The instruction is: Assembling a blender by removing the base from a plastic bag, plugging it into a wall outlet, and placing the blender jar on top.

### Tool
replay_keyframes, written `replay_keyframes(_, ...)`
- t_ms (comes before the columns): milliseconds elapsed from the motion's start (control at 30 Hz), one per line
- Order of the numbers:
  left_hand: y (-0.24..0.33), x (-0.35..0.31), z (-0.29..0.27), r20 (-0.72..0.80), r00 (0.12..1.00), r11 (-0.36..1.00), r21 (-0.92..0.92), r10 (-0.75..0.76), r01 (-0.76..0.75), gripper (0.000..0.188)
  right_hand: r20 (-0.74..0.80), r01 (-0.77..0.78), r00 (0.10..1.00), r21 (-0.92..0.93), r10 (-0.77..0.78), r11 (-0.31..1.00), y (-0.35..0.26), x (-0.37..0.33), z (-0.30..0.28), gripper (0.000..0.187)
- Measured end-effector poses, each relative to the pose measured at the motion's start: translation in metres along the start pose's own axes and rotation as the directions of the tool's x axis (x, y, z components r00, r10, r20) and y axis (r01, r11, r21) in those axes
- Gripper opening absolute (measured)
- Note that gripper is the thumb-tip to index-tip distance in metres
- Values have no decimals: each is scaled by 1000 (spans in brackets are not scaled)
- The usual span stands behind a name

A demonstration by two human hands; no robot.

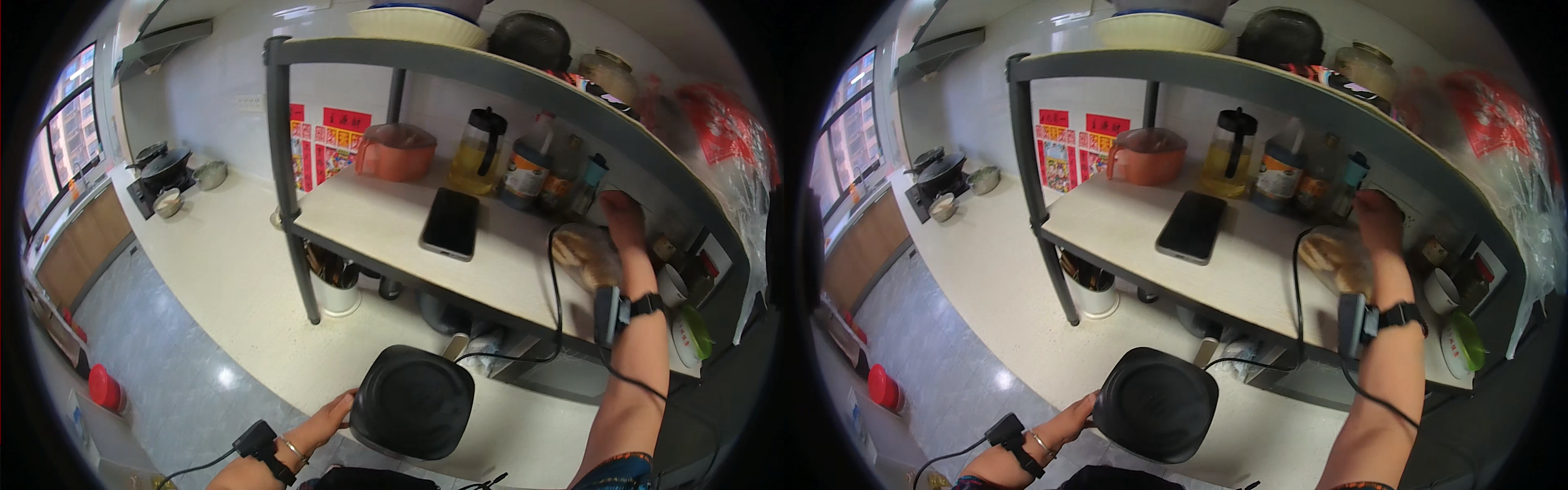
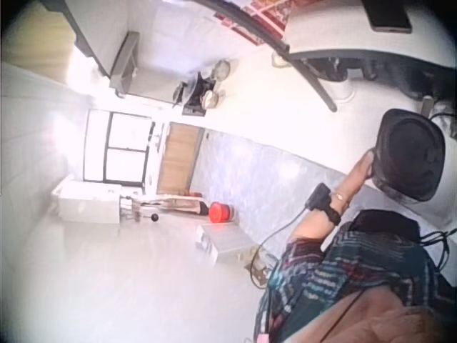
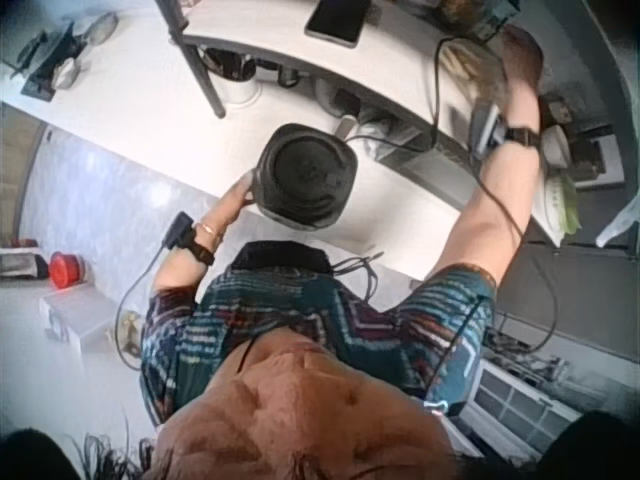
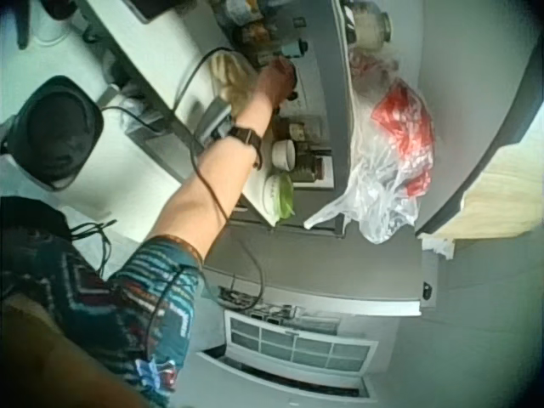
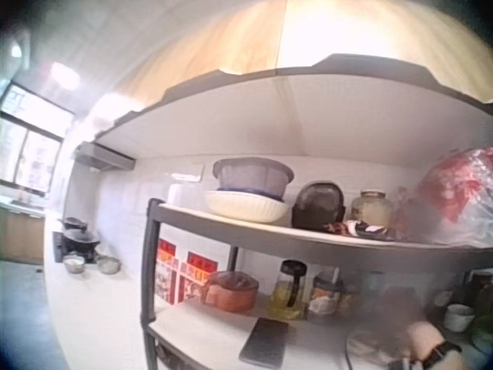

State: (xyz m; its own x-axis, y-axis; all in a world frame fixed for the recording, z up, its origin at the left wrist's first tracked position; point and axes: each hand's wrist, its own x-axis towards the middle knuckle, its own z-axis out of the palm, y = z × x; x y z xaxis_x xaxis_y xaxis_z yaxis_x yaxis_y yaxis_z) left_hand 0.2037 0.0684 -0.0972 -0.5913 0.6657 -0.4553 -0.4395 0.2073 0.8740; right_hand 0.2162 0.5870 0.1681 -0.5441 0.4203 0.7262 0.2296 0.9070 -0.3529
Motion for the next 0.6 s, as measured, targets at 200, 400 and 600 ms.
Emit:
replay_keyframes(200,-5,7,-9,55,998,997,64,37,-40,68,33,-59,998,481,49,875,-106,-98,-59,23)
replay_keyframes(400,3,10,-26,162,986,995,91,26,-41,72,83,-221,972,632,219,743,-120,-230,-70,15)
replay_keyframes(600,11,29,-49,373,925,979,204,-75,-3,74,466,-773,559,593,686,227,-127,-383,22,30)
